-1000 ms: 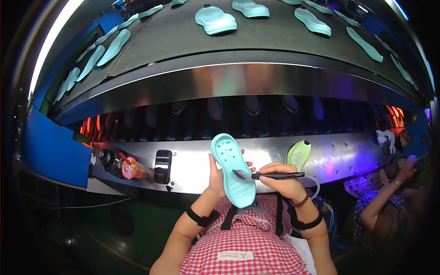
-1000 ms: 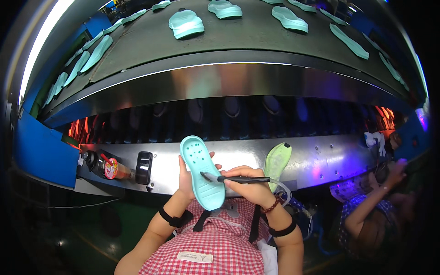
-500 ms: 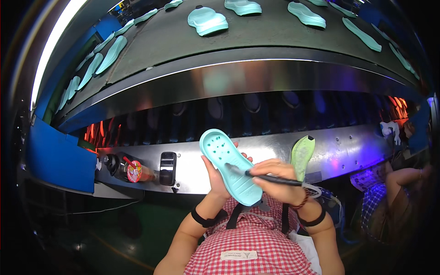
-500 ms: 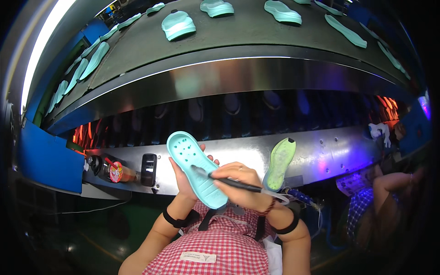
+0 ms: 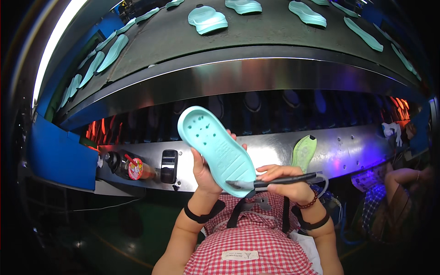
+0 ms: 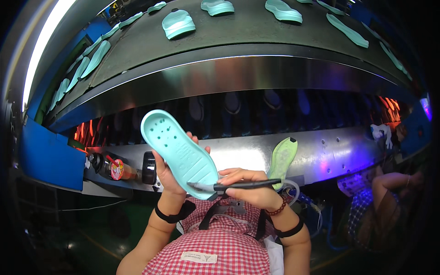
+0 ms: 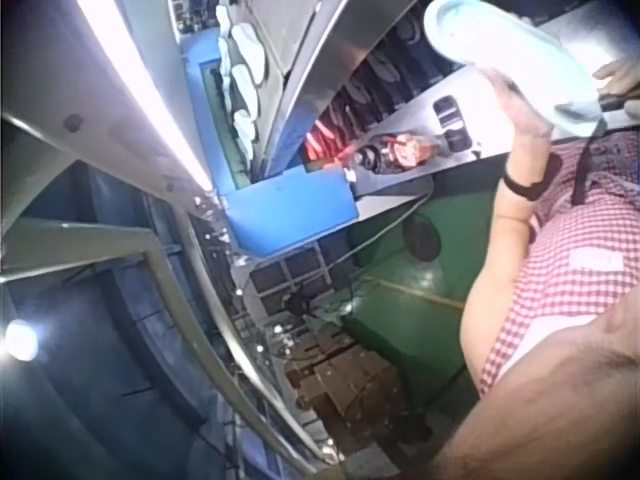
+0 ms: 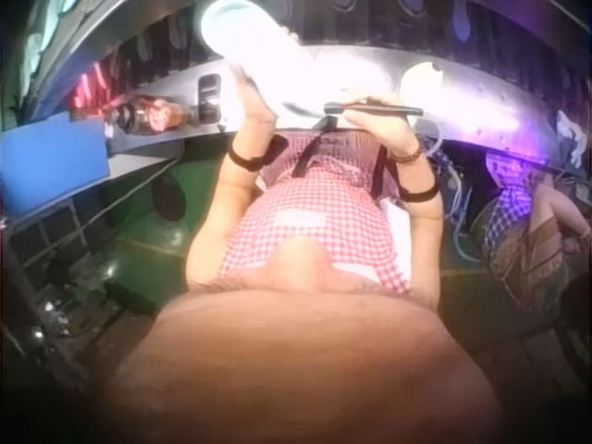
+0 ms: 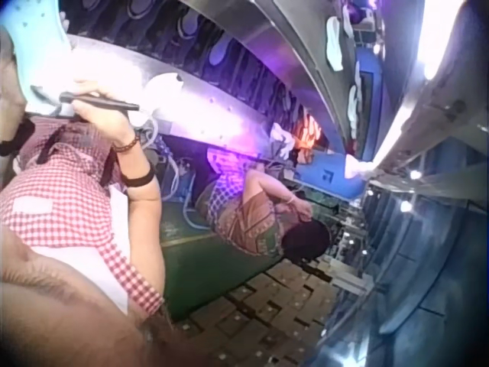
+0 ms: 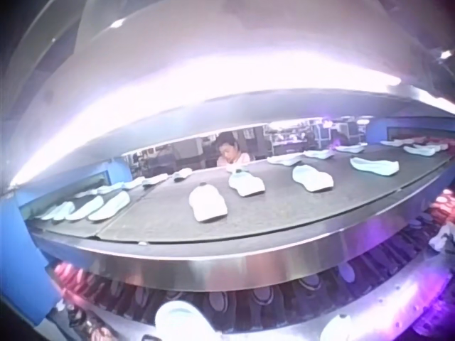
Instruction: Applying adhesive or primer to the bottom of shoe insoles using a brush at a conveyor belt.
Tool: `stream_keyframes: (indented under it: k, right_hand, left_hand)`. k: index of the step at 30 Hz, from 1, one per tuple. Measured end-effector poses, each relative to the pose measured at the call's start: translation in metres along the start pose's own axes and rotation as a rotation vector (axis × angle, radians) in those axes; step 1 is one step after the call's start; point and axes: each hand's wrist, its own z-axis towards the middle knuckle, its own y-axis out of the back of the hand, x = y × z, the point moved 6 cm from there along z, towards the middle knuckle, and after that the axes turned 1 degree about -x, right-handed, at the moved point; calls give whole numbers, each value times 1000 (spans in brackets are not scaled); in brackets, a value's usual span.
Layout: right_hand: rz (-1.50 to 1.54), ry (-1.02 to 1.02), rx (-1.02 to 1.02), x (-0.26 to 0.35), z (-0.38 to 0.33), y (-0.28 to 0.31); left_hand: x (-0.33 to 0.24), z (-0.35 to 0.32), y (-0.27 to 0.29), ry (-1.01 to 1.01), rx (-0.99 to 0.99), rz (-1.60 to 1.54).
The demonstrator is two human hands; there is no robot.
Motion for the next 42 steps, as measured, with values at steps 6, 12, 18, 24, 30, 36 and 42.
stream_keyframes:
  k: [6, 12, 18, 24, 30, 36, 42]
  right_hand:
    - [219, -45, -240, -18, -6, -12]
    - [-153, -70, -174, 4, 1, -13]
    - [-8, -86, -16, 22, 9, -20]
    - [-399, 156, 98, 32, 11, -22]
    - [-442, 230, 333, 45, 1, -47]
    - [-468, 54, 451, 31, 4, -26]
    - [-639, 101, 454, 41, 1, -12]
  left_hand:
    - [24, -19, -17, 108, -56, -126]
    - [19, -11, -4, 127, -23, -140]
    - [16, -9, -7, 161, 41, -146]
    - [11, -5, -5, 218, 47, 118]
    - [13, -6, 5, 332, -9, -104]
    - [29, -15, 11, 740, -29, 250]
    - [35, -22, 7, 865, -44, 366]
